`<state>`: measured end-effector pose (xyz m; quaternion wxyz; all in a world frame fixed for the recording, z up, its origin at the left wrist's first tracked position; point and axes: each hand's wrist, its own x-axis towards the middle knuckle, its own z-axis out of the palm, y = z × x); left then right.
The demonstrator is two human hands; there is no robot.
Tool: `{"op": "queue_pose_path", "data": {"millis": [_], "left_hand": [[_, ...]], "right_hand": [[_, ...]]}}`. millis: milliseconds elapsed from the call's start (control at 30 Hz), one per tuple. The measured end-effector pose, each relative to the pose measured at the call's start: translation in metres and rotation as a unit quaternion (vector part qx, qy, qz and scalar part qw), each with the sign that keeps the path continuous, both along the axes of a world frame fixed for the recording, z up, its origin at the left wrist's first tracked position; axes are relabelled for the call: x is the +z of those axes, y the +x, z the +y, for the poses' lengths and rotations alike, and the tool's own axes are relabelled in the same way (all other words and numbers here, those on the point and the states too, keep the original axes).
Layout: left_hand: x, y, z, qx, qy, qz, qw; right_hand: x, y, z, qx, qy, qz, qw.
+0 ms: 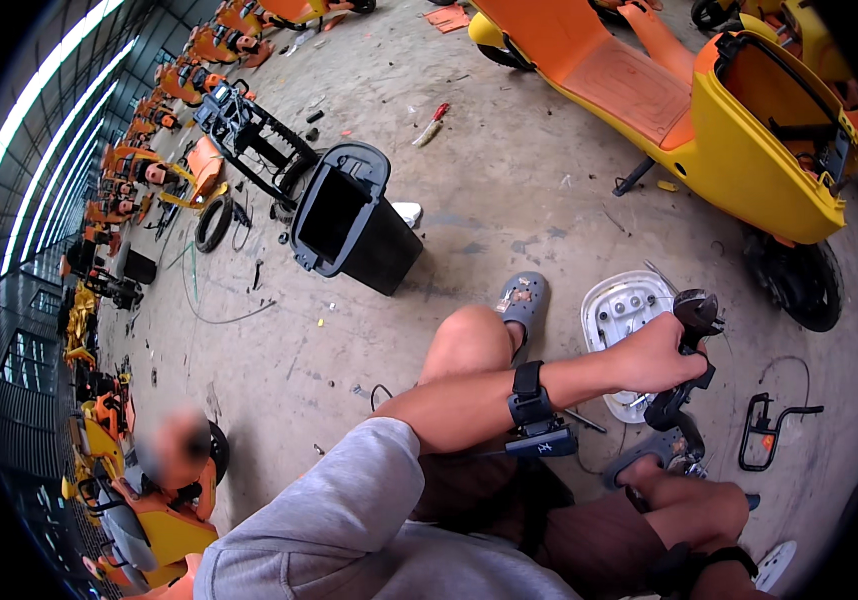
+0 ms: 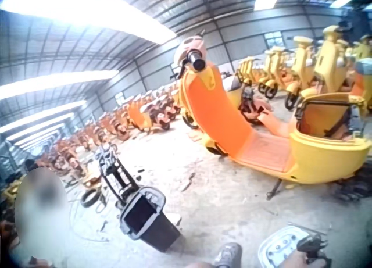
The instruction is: The person assembles a black plastic scooter handlebar component by hand and with a pair of pliers, fitting small metal pins and wires into the assembly housing.
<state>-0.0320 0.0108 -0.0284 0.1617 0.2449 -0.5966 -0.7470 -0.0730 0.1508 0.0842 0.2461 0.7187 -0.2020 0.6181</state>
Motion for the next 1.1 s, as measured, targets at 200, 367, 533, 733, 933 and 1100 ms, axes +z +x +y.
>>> {"op": "queue_pose_path", "data": {"millis": [200,367,533,733,933,1100], "left_hand": [[0.001,0.001,-0.001,-0.008,0.000,0.012,1.000],[0.008,0.002,0.000,-0.010,-0.004,-0.013,1.000],[0.005,0.000,0.000,-0.005,0.004,0.009,1.000],[0.004,0.002,-0.003,-0.008,-0.008,-0.017,1.000],[0.004,0.001,-0.002,-0.005,-0.025,0.019,0.999],[0.010,0.005,-0.002,0.015,-0.035,0.000,0.999]], "right_hand": [[-0.001,0.000,0.000,0.000,-0.008,-0.005,1.000],[-0.003,-0.002,0.000,-0.005,-0.005,-0.006,1.000],[-0.003,0.001,0.000,-0.004,-0.016,-0.008,1.000],[0.001,0.004,0.001,-0.003,-0.025,0.001,1.000],[0.002,0.000,0.002,-0.007,-0.029,0.001,1.000],[0.005,0.002,0.004,-0.008,-0.039,-0.001,0.999]]}}
